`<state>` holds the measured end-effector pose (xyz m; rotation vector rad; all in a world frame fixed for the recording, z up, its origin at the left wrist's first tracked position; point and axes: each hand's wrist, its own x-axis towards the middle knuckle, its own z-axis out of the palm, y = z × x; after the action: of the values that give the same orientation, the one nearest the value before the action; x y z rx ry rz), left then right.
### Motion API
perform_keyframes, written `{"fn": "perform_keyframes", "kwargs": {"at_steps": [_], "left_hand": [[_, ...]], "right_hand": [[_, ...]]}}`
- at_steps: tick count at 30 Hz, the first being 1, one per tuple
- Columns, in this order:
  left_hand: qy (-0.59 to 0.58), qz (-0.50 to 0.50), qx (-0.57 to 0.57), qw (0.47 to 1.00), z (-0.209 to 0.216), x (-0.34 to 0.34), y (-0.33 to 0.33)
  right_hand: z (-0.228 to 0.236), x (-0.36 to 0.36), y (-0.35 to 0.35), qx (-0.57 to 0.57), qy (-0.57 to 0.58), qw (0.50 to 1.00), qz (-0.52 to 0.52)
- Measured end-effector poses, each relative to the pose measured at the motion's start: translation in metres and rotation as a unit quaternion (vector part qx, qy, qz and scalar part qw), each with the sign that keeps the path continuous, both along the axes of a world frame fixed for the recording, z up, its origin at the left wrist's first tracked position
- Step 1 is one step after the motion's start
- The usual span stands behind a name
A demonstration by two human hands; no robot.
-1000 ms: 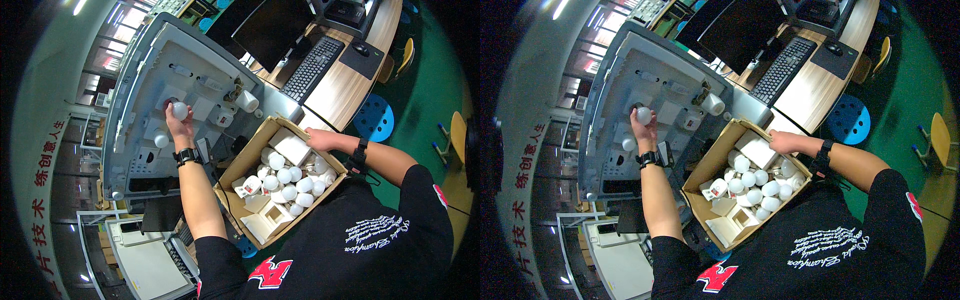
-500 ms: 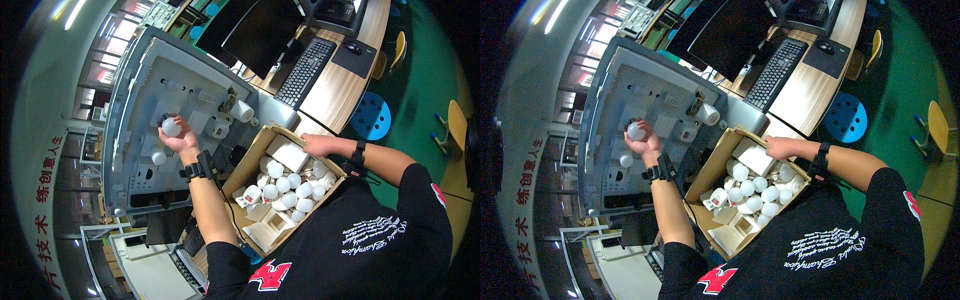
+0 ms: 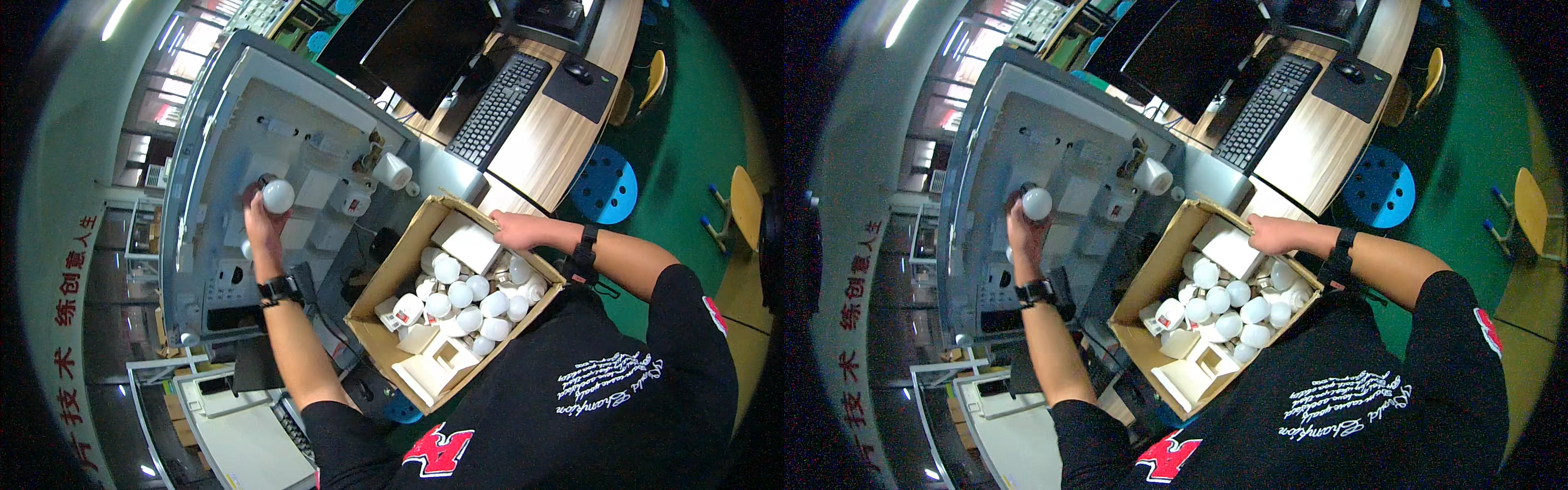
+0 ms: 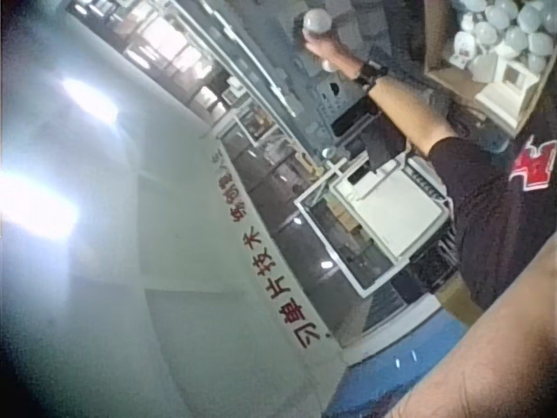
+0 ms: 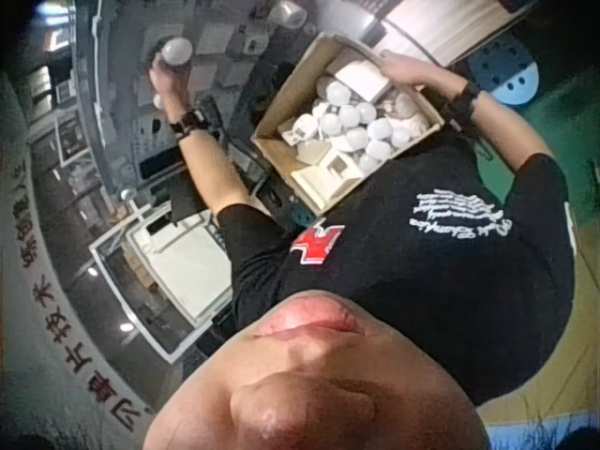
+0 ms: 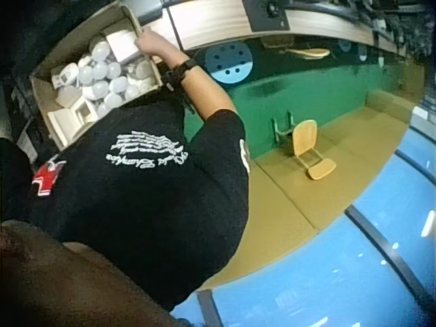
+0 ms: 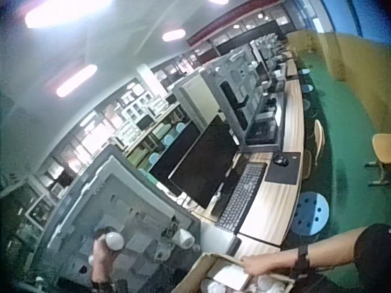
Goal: The person installs lightbulbs into sockets on an electrical display board by hand and later gathers them back into a cardboard box.
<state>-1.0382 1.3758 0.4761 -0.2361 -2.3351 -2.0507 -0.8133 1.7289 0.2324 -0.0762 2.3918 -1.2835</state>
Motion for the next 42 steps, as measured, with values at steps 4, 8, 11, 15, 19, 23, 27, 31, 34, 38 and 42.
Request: {"fn": "perform_keyframes", "kwargs": {"at_steps": [4, 8, 11, 15, 19, 23, 27, 31, 34, 38, 42], "left_hand": [[0.09, 0.0, -0.305, 0.948, 0.043, 0.009, 0.015], [0.235, 0.039, -0.659, 0.713, 0.044, 0.024, 0.057], [0.207, 0.11, -0.736, 0.636, 0.031, 0.04, 0.072], [0.214, 0.113, -0.77, 0.59, 0.034, 0.044, 0.071], [0.152, 0.078, -0.831, 0.53, 0.038, 0.039, 0.079], [0.162, 0.075, -0.857, 0.483, 0.039, 0.037, 0.092], [0.082, 0.062, -0.898, 0.429, 0.042, 0.039, 0.102], [0.115, 0.05, -0.887, 0.445, 0.045, 0.043, 0.095], [0.14, 0.031, -0.875, 0.463, 0.051, 0.048, 0.095], [0.183, 0.056, -0.855, 0.482, 0.048, 0.055, 0.096], [0.197, 0.093, -0.82, 0.53, 0.045, 0.061, 0.098]], "right_hand": [[-0.006, 0.001, -0.007, 0.012, 0.007, 1.0, -0.015], [0.002, 0.004, -0.02, -0.01, -0.008, 1.0, -0.02], [0.001, 0.008, -0.02, -0.01, -0.009, 1.0, -0.02], [-0.003, 0.007, -0.016, 0.005, 0.027, 0.999, -0.016], [0.001, 0.01, -0.014, 0.014, 0.021, 1.0, -0.018], [0.0, 0.014, -0.013, -0.003, 0.023, 0.999, -0.024], [0.002, 0.015, -0.014, 0.003, 0.025, 0.999, -0.02], [0.002, 0.019, -0.012, -0.002, 0.019, 1.0, -0.019], [0.0, 0.022, -0.009, 0.003, 0.03, 0.999, -0.023], [-0.004, 0.025, -0.003, 0.004, 0.051, 0.998, -0.027], [-0.005, 0.029, 0.007, -0.015, 0.034, 0.999, -0.031]]}}
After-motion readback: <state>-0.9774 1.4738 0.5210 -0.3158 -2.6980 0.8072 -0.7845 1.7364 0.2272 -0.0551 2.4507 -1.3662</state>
